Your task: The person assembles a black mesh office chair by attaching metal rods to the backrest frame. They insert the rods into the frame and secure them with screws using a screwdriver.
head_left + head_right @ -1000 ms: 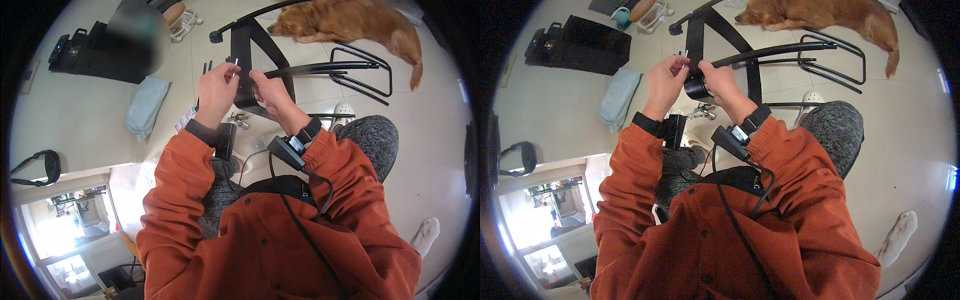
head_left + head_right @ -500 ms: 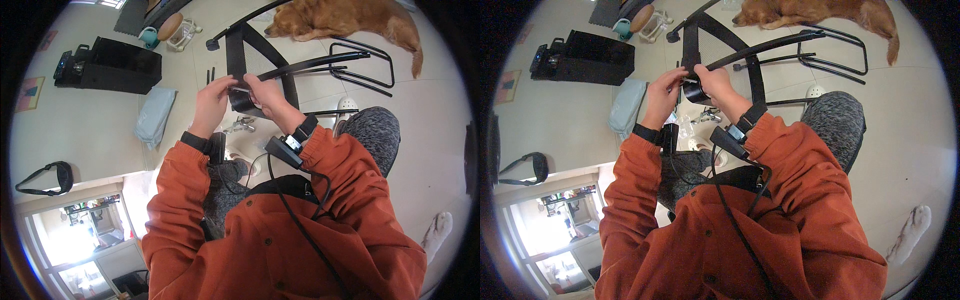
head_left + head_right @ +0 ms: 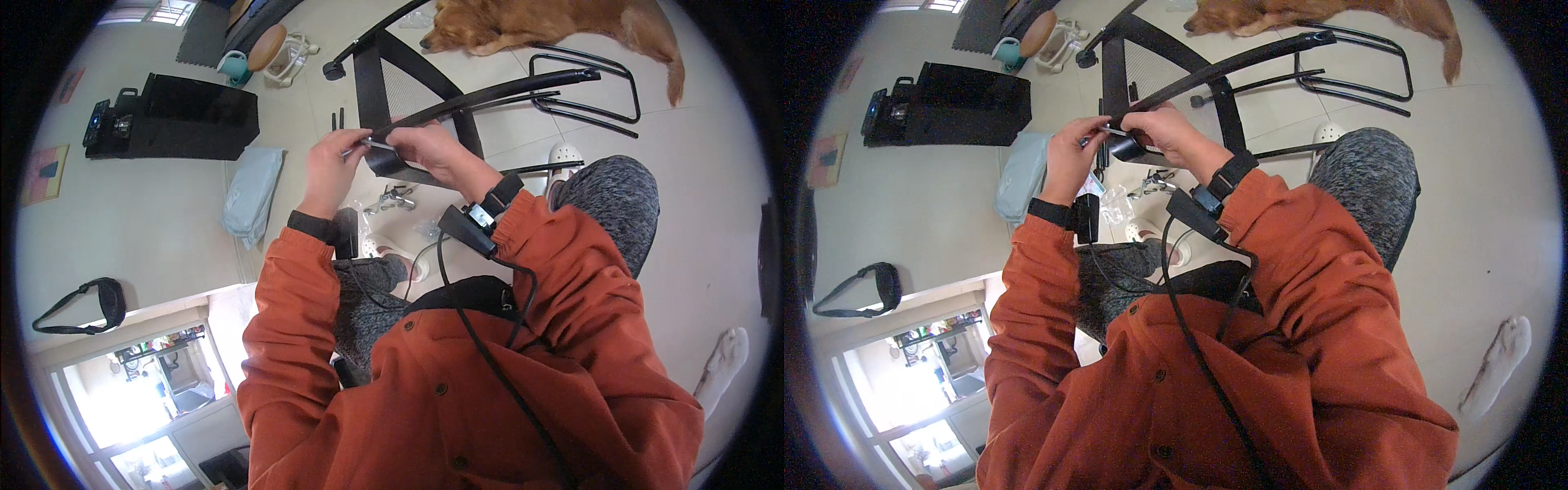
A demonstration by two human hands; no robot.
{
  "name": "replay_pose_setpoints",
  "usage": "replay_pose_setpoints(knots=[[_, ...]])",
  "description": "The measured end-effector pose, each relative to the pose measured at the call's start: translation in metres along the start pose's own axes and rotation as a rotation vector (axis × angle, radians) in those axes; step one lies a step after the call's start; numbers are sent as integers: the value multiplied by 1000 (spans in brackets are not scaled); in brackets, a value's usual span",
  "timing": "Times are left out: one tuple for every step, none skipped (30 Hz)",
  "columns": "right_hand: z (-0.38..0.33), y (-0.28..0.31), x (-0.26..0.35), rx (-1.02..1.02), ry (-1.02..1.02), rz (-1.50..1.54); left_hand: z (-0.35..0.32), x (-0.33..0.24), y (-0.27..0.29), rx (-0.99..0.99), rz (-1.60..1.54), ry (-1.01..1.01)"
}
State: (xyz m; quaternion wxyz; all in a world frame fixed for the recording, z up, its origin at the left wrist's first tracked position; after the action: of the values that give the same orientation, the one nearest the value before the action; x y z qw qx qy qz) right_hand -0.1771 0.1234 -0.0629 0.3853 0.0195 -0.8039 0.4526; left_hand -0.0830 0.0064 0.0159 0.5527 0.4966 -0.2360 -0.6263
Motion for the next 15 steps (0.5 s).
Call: replay_pose_setpoints(knots=[[2, 3, -3, 21, -7, -16, 1, 2, 0, 23, 29, -11], [3, 6, -5, 45, -6, -25, 2, 3, 0, 39, 56, -37], [6, 7, -9, 66, -6, -33, 3, 7, 0, 61, 59, -30], [6, 10, -9, 103, -26, -15, 5, 7, 0, 77, 60, -39], [8, 13, -11, 142, -47, 4, 5, 9, -1, 90, 62, -49], [8, 15, -13, 156, -77, 15, 6, 9, -2, 101, 64, -41], [8, 17, -14, 159, -67, 26, 7, 10, -3, 109, 68, -35], [8, 18, -16, 134, -67, 31, 8, 11, -4, 117, 72, -29], [6, 17, -16, 132, -59, 51, 9, 8, -3, 116, 50, -16], [9, 17, -20, 99, -52, 31, 9, 10, -4, 117, 28, -1], [7, 16, -20, 88, -34, 24, 10, 7, -3, 120, 6, 15], [8, 17, -21, 80, -5, 24, 11, 7, -4, 136, -16, 54], [9, 16, -23, 66, -7, 22, 11, 7, -2, 157, -35, 95], [9, 17, -24, 54, 1, 30, 12, 6, -2, 185, -29, 151], [11, 17, -27, 57, 23, 50, 12, 7, -2, 186, -39, 125]])
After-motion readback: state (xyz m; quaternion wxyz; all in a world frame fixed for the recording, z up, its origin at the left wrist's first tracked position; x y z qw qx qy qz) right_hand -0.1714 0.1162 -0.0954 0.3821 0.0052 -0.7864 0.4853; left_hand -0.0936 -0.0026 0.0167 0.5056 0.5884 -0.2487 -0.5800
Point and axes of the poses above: each hand's wrist, its own z-axis towards the middle knuckle, its own y-axis out of the back of the hand, x = y × z, the point moved 2 cm from there along z, towards the middle knuckle, and after that the axes turned 10 degrees about -x, right-handed, at the moved point
